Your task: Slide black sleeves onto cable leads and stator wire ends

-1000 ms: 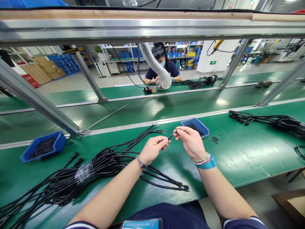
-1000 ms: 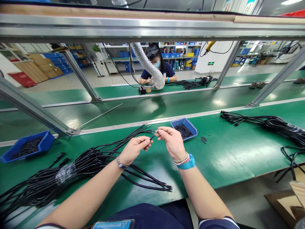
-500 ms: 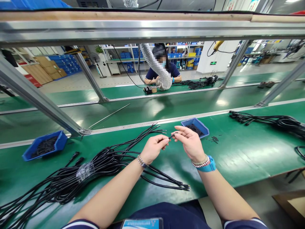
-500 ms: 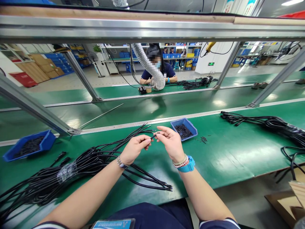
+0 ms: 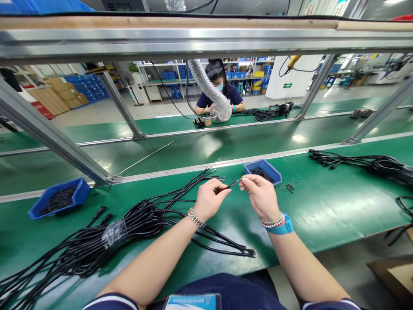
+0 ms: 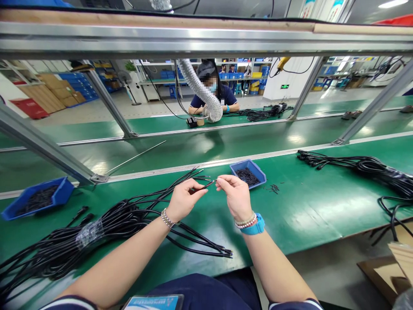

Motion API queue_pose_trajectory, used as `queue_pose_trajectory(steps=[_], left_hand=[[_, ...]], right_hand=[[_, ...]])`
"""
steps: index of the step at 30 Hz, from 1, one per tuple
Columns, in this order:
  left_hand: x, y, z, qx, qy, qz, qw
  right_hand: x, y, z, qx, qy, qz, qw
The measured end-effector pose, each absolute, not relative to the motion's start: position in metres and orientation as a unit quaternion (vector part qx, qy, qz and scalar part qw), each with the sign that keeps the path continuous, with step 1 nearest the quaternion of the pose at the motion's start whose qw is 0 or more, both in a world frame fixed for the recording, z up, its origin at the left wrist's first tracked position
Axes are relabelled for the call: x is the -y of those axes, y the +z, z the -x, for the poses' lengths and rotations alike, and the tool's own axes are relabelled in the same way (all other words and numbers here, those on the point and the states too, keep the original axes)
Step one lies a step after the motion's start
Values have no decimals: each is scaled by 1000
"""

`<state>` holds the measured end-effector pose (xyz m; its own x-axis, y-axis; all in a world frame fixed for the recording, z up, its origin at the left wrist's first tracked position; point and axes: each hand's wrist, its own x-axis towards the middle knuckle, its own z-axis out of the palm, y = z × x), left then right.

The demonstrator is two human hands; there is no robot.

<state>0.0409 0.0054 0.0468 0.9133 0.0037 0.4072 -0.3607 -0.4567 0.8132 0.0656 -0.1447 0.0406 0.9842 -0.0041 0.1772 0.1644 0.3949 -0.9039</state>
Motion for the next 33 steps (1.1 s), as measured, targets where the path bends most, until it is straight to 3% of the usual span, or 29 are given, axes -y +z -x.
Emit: queue_pose_trajectory(steps=[19, 29, 33], left_hand=[[-3, 47, -40, 107, 173, -844, 497], [-3, 43, -38, 124, 245, -867, 416], [3, 37, -37, 144, 257, -888, 352]], right_hand=[[145, 41, -61, 91, -38, 615, 782], [130, 34, -58, 44, -85, 648, 755], [142, 27, -52, 84, -49, 735, 671]])
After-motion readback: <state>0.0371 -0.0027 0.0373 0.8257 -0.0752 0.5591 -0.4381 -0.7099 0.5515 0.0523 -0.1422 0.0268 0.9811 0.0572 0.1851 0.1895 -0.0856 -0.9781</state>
